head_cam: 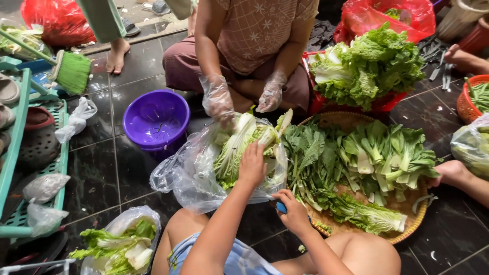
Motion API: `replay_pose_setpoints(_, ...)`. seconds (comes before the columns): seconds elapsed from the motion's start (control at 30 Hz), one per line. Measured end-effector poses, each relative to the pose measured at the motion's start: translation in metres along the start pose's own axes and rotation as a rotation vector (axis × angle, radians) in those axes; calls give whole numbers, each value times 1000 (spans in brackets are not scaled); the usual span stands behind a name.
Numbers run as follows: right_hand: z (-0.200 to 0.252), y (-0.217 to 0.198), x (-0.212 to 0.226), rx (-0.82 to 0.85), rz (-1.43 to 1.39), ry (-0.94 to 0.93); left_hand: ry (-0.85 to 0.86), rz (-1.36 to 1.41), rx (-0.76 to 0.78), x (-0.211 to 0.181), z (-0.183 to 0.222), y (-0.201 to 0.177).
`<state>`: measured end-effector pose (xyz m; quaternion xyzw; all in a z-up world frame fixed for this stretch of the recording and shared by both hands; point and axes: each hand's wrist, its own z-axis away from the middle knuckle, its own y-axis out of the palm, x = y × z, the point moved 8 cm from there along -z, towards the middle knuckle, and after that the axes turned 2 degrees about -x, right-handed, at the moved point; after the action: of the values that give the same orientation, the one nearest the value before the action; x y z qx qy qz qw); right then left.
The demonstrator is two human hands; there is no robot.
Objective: People sitting on the floor are sorting, trimming, and bagging various leafy green vegetables like lettuce and bok choy.
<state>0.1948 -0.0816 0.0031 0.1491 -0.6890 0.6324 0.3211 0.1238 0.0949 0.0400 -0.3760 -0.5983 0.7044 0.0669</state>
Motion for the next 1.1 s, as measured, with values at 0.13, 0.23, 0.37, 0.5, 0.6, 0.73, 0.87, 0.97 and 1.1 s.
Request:
replay_pose_setpoints(0.13,-4,-8,3,7,-79,34,-85,-380,96,33,-37,34)
replay_pose_setpoints(0.23,-5,-10,-1,43,-72,80,-59,-618,48,52,-50,50)
replay_pose_setpoints(0.37,-4,-13,2,82,-88,77,-17,-505,-231,56,-43,39)
replay_pose_setpoints(0.5,-5,-11,5,64,-79,57,48,-312,-503,47,-3,-11)
replay_pose_setpoints(0.6,-8,-7,1,34,-100,41,16,-200,-485,53,5,-29)
replay_pose_setpoints(0.73,-6,-6,4,-4,-117,8,68,-155,-503,38,14,-63)
replay_pose_setpoints(0.87,-2,-6,1,26,-90,86,251,178,-705,7,26,-120)
replay_pose_setpoints(0.97,-3,-9,1,35,-56,106,306,405,-758,0,23,-153)
replay_pose_setpoints(1.1,2,-9,0,50,8,109,30,758,-801,37,14,-178)
